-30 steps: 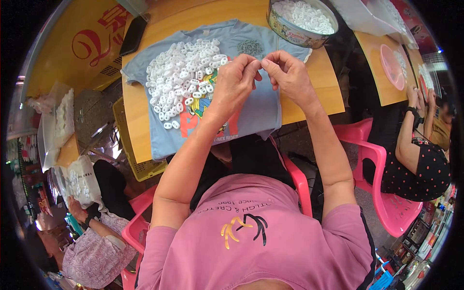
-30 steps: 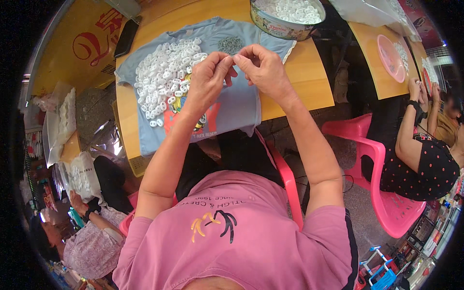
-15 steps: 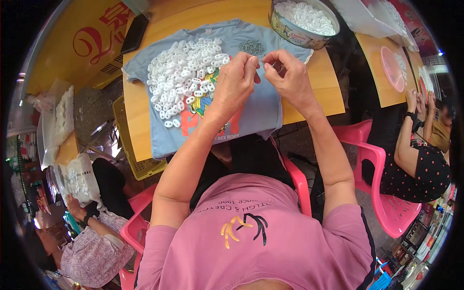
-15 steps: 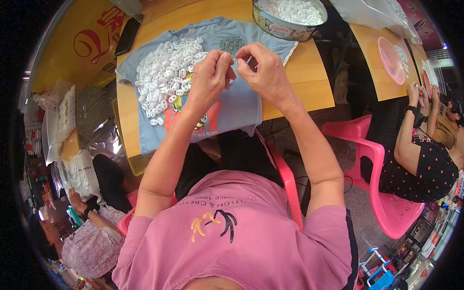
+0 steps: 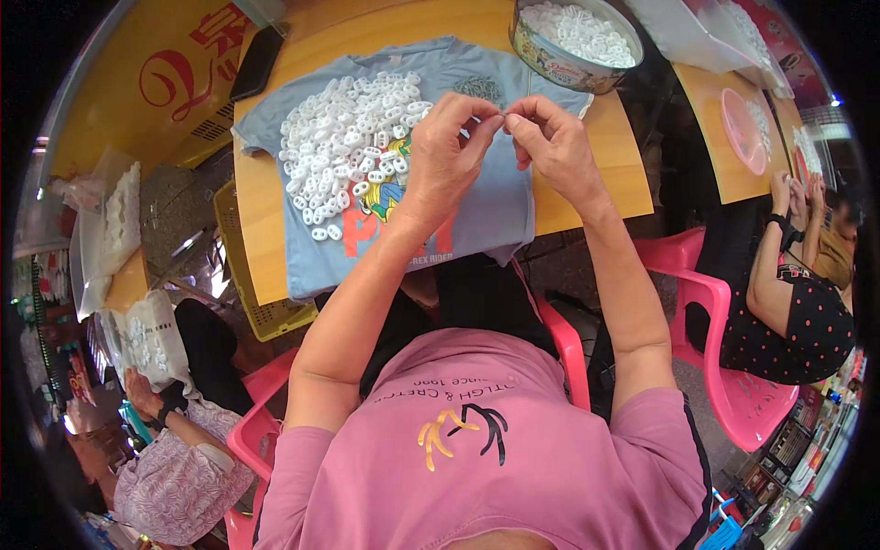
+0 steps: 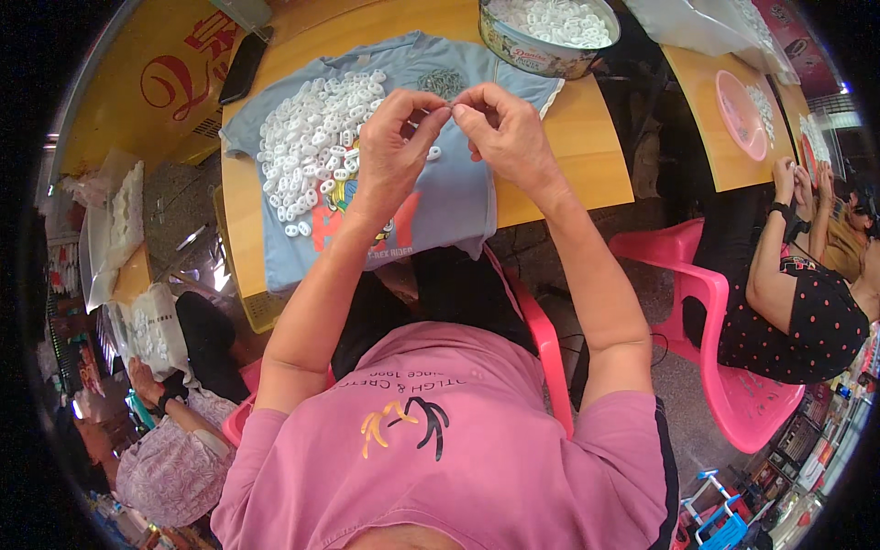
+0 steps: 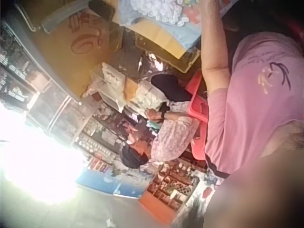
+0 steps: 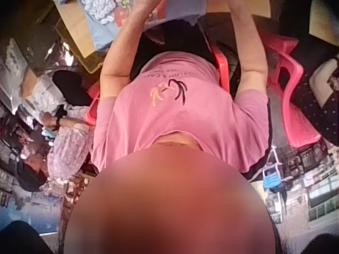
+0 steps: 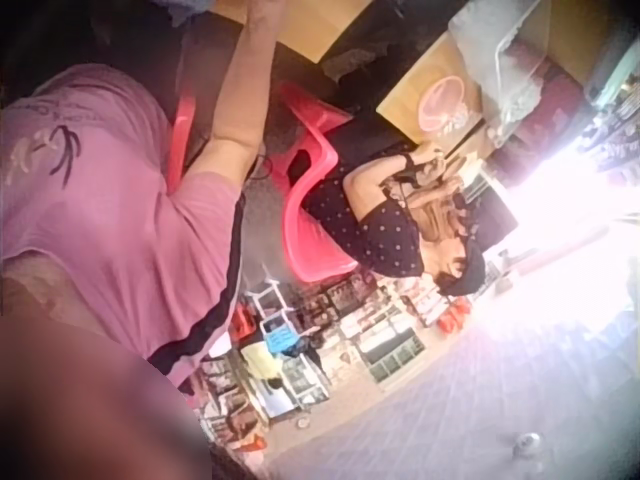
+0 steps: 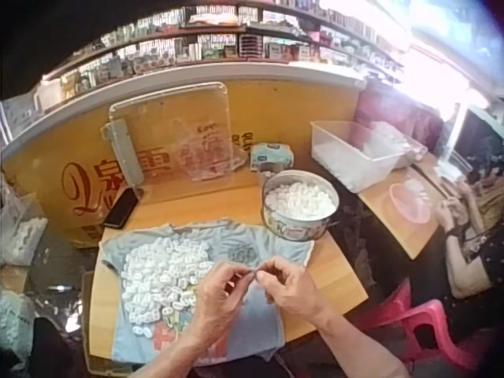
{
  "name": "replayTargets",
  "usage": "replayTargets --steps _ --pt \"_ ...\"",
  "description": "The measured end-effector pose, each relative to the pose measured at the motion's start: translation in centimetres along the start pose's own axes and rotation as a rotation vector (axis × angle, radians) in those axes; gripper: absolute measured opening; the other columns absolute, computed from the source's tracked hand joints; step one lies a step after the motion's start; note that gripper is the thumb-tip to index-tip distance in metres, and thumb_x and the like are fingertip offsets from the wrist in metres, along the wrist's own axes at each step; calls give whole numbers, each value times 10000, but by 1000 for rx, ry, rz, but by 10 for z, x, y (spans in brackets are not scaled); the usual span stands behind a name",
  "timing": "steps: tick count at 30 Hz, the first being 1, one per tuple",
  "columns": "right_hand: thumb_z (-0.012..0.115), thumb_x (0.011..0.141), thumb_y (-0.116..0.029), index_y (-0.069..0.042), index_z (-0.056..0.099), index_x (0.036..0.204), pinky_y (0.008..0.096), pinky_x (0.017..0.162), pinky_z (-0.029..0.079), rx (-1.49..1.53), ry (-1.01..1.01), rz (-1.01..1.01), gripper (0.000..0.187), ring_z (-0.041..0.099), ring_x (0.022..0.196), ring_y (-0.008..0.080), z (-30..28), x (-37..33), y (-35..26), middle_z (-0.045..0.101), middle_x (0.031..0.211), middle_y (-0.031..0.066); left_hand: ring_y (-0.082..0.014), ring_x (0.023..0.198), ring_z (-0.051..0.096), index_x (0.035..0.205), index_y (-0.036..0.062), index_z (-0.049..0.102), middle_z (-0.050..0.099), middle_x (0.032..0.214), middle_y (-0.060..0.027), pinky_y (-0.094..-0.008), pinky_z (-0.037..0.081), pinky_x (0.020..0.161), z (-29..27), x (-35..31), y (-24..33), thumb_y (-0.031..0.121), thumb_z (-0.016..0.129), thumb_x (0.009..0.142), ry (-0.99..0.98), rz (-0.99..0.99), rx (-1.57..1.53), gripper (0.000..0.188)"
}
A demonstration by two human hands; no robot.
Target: Sorting and inspecting small plastic garment accessories on a table workspace.
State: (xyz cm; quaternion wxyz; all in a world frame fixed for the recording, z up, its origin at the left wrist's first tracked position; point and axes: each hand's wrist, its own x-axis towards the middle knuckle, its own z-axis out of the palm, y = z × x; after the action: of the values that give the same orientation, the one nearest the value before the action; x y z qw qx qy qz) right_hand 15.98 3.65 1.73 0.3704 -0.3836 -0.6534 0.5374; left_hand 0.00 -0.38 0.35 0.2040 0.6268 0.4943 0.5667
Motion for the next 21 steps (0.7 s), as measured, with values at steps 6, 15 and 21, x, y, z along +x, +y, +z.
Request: replayTargets --steps 6,15,21 --pt "583 950 -169 -7 602 993 221 541 460 60 -19 9 168 530 600 64 2 -2 -6 589 769 -1 -167 659 622 896 15 611 606 837 -87 -277 481 536 0 -2 4 22 673 834 10 -88 -109 88" --pt "621 925 -136 -14 599 998 206 527 457 63 20 -25 144 540 601 53 6 -8 -13 569 736 -16 -94 671 597 933 -6 610 615 797 -42 -237 473 583 -1 -8 3 62 662 871 -21 -311 -375 106" --pt "625 922 -117 -15 597 1001 199 532 458 -11 43 -78 132 541 608 45 5 -9 -10 581 759 -18 -77 680 588 946 -10 621 623 764 -27 -227 467 591 -2 -10 12 146 653 904 -56 -373 -413 165"
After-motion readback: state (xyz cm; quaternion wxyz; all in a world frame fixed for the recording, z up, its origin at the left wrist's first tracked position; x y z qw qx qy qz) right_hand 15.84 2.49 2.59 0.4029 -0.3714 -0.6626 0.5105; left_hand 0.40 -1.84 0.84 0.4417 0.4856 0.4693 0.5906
